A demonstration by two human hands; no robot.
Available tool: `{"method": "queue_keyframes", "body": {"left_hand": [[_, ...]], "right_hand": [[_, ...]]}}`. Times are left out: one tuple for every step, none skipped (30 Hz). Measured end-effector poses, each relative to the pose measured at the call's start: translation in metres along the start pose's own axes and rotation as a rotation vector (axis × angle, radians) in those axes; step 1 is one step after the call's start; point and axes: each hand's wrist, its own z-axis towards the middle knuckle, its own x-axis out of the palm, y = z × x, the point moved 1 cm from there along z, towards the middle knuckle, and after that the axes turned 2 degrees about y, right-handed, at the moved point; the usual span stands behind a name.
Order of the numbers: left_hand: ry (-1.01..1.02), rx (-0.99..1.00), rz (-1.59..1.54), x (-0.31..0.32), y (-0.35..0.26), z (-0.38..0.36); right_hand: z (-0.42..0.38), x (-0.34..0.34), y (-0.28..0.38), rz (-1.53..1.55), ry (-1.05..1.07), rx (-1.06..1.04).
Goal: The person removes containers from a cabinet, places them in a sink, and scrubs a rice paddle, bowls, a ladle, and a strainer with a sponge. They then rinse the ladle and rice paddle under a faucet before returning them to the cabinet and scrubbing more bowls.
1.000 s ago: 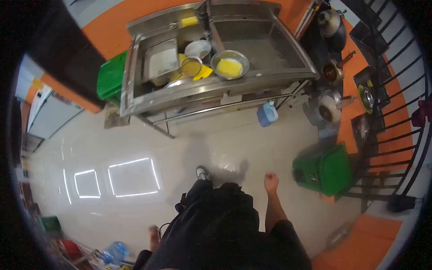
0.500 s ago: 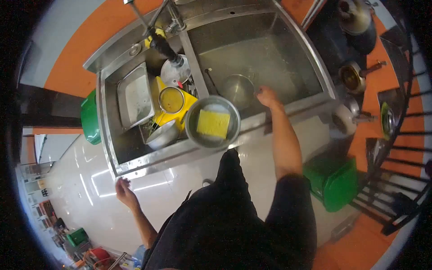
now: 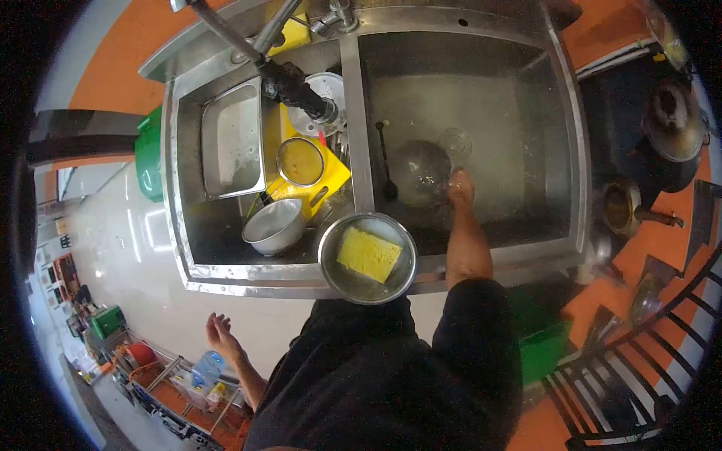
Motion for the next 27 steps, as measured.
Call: {"method": "queue_keyframes", "body": {"left_hand": [[0.019, 0.018, 0.004, 0.007, -0.005, 0.007], [0.04, 0.04, 0.005, 0.015, -0.011, 0.013], [0.045, 0.037, -0.005, 0.023, -0.017, 0.017], [0.073, 0.061, -0.004, 0.031, -0.024, 0.021], [0.098, 0.088, -0.006, 0.039, -0.028, 0.023], [0.114, 0.107, -0.036, 0.044, -0.03, 0.025], [0.113, 0.107, -0.048, 0.048, -0.031, 0.026], [0.117, 0.125, -0.036, 0.049, -0.032, 0.025], [0.12, 0.141, -0.021, 0.051, -0.032, 0.025], [0.119, 0.134, -0.023, 0.051, -0.033, 0.023], [0.119, 0.147, -0.009, 0.048, -0.034, 0.017], [0.12, 0.16, 0.006, 0.043, -0.032, 0.012], [0.121, 0.154, 0.01, 0.038, -0.026, 0.008], [0.091, 0.115, -0.02, 0.032, -0.016, 0.006], [0.061, 0.078, -0.052, 0.027, -0.009, 0.005], [0.06, 0.08, -0.053, 0.023, -0.005, 0.004], [0.038, 0.049, -0.087, 0.02, 0.001, 0.002], [0.016, 0.017, -0.123, 0.018, 0.007, 0.0], [0.017, 0.019, -0.13, 0.018, 0.009, -0.001], [0.021, 0.023, -0.135, 0.019, 0.01, -0.002], [0.025, 0.028, -0.14, 0.02, 0.011, -0.002], [0.026, 0.032, -0.143, 0.021, 0.008, -0.003], [0.023, 0.044, -0.127, 0.022, 0.002, -0.006], [0.018, 0.054, -0.115, 0.025, -0.003, -0.008], [0.013, 0.055, -0.122, 0.027, -0.004, -0.009], [0.014, 0.069, -0.127, 0.026, -0.005, -0.012], [0.015, 0.082, -0.129, 0.024, -0.005, -0.015]], "right_hand": [[-0.001, -0.014, 0.002, 0.319, -0.082, 0.046], [-0.012, -0.032, 0.013, 0.314, -0.092, 0.046], [-0.025, -0.048, 0.026, 0.19, -0.141, -0.028], [-0.034, -0.061, 0.033, 0.064, -0.192, -0.101], [-0.031, -0.062, 0.03, 0.061, -0.209, -0.1], [-0.024, -0.058, 0.025, 0.037, -0.248, -0.055], [-0.021, -0.059, 0.022, 0.013, -0.281, -0.011], [-0.025, -0.059, 0.019, 0.01, -0.29, -0.016], [-0.031, -0.056, 0.013, 0.117, -0.296, -0.039], [-0.035, -0.052, 0.005, 0.221, -0.294, -0.057], [-0.036, -0.047, -0.001, 0.208, -0.287, -0.054], [-0.037, -0.041, -0.006, 0.193, -0.311, -0.049], [-0.036, -0.038, -0.01, 0.183, -0.34, -0.046], [-0.032, -0.041, -0.012, 0.183, -0.339, -0.048], [-0.027, -0.044, -0.017, 0.466, -0.269, 0.097], [-0.027, -0.047, -0.02, 0.747, -0.194, 0.244], [-0.029, -0.048, -0.022, 0.749, -0.197, 0.242], [-0.032, -0.052, -0.024, 0.509, -0.344, 0.164], [-0.036, -0.059, -0.023, 0.267, -0.485, 0.086], [-0.039, -0.064, -0.023, 0.27, -0.491, 0.085], [-0.042, -0.071, -0.023, 0.254, -0.508, 0.09], [-0.046, -0.074, -0.024, 0.239, -0.522, 0.097], [-0.041, -0.069, -0.031, 0.242, -0.527, 0.097], [-0.035, -0.065, -0.039, 0.297, -0.581, 0.087], [-0.037, -0.069, -0.038, 0.351, -0.633, 0.075], [-0.04, -0.074, -0.04, 0.347, -0.634, 0.069], [-0.042, -0.081, -0.045, 0.325, -0.542, 0.071]]}}
